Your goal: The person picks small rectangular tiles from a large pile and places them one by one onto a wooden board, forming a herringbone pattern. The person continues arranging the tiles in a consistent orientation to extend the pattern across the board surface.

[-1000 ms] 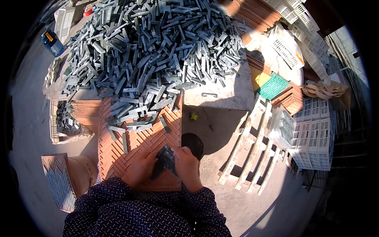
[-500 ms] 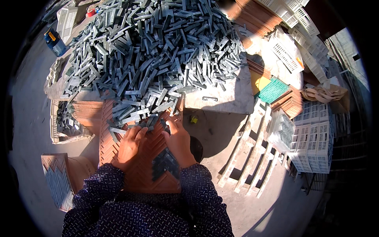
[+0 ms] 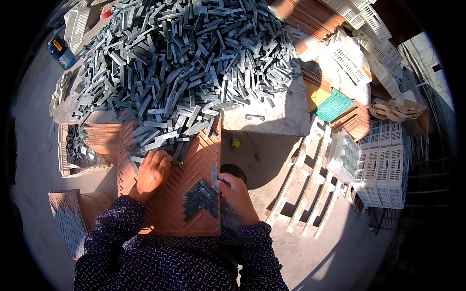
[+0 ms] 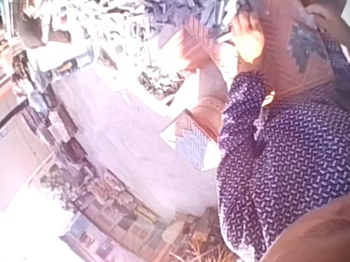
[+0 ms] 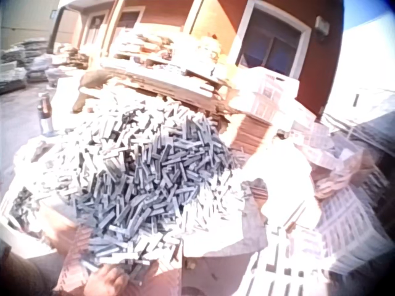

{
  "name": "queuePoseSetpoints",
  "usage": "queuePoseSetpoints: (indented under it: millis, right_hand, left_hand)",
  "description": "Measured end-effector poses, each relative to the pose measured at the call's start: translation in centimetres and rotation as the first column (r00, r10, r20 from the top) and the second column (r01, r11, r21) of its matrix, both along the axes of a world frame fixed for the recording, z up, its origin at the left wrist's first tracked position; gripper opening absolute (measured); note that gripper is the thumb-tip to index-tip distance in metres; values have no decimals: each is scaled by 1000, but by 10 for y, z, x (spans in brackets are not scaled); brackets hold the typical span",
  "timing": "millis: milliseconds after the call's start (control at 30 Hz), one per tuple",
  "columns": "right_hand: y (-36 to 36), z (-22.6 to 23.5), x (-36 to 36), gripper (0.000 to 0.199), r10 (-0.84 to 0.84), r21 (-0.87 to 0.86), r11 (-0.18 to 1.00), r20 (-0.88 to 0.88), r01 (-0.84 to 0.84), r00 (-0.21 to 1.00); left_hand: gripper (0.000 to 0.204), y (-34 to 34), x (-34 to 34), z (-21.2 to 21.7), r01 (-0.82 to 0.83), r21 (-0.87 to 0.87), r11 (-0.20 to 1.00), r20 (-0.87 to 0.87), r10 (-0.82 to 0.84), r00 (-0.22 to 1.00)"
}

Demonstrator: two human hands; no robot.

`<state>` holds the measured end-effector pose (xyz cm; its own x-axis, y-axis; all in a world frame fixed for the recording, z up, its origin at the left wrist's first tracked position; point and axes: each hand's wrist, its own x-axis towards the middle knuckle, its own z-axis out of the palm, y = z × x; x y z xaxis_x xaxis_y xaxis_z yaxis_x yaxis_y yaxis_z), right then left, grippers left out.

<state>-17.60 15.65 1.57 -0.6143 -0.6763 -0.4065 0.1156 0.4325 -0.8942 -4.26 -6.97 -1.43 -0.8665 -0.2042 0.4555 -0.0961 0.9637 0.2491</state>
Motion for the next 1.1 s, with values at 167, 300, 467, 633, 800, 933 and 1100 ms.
queuePoseSetpoints:
  millis: [167,300,467,633,800,933,1100]
  right_hand:
    - [7,-12,4,15,-61,-44,997,-106,57,992]
    - [-1,-1,13,15,79,114,993,-569,-17,819]
    - [-4,-2,25,23,105,127,992,-675,-25,730]
    - [0,-1,30,23,67,127,992,-615,15,786]
    - [0,-5,32,21,48,100,995,-675,27,737]
    - [-1,-7,33,20,-6,75,995,-621,67,784]
    - [-6,-9,30,19,-12,49,997,-671,60,741]
  left_hand:
    - [23,17,14,15,-23,321,947,62,3,998]
    - [21,34,28,18,-81,480,874,150,10,989]
    - [30,42,34,13,-2,416,909,158,-71,985]
    - [31,46,33,16,-22,475,880,127,-43,991]
    - [32,46,37,16,-3,461,887,100,-48,994]
    - [31,46,36,14,58,453,890,61,-96,994]
    - [30,53,35,7,43,515,856,41,-75,996]
